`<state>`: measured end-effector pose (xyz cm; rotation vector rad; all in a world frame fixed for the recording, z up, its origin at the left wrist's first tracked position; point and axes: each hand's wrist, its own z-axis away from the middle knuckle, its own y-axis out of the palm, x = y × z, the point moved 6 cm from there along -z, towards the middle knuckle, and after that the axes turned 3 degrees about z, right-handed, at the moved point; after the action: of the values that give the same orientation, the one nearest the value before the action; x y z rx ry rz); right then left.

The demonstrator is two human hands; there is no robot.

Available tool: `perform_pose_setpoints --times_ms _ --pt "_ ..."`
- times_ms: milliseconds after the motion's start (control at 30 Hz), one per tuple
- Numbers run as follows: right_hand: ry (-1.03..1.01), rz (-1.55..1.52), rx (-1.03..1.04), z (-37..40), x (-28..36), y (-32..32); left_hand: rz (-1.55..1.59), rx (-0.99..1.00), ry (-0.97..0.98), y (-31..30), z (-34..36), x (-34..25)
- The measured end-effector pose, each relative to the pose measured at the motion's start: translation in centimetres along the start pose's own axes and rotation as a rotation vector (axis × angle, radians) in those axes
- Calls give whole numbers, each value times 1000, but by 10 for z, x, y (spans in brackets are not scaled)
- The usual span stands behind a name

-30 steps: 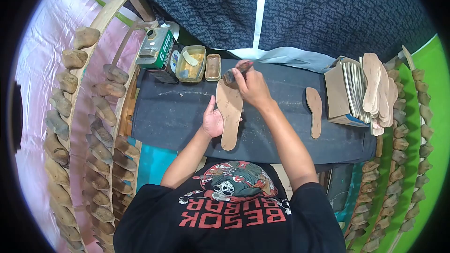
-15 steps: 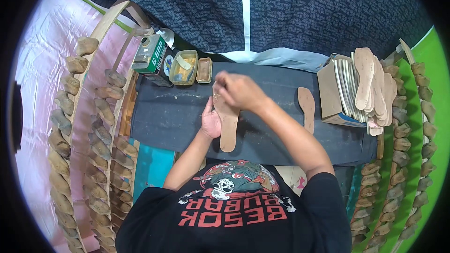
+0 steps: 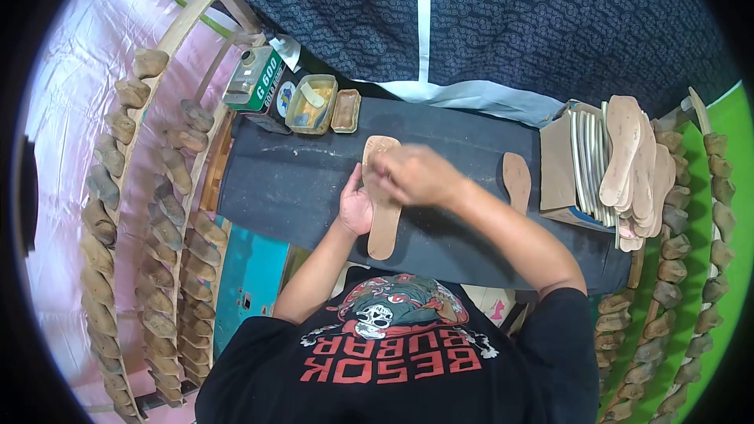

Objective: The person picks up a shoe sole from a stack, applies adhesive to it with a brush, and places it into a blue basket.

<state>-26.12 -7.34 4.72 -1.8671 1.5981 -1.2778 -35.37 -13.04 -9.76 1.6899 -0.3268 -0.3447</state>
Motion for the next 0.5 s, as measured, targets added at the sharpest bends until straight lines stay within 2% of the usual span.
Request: perform_pose_setpoints --times_ms 33,100,167,233,300,367,400,433,500 --pt "82 39 13 -5 -9 -10 -27 -205 43 3 2 1" --pt "138 37 -64 -14 -28 -24 -62 -147 27 -3 1 -1" --pt "175 63 -50 -14 -32 -28 -216 -98 6 0 -1 -3" --pt "111 135 30 -10 -19 -22 -114 -68 8 -5 -1 -6" --pt "-83 58 9 0 6 -13 -5 -39 9 -3 -1 -8" --pt "-178 -83 111 4 29 -3 -163 -331 -12 -7 2 -12" --pt "-173 -82 116 6 35 -4 -332 -331 61 -12 0 -18" --pt "-158 -66 197 8 40 -2 -326 -329 57 -17 1 -19" --pt "-133 -43 276 9 36 -1 -186 -167 -107 -9 -1 -15"
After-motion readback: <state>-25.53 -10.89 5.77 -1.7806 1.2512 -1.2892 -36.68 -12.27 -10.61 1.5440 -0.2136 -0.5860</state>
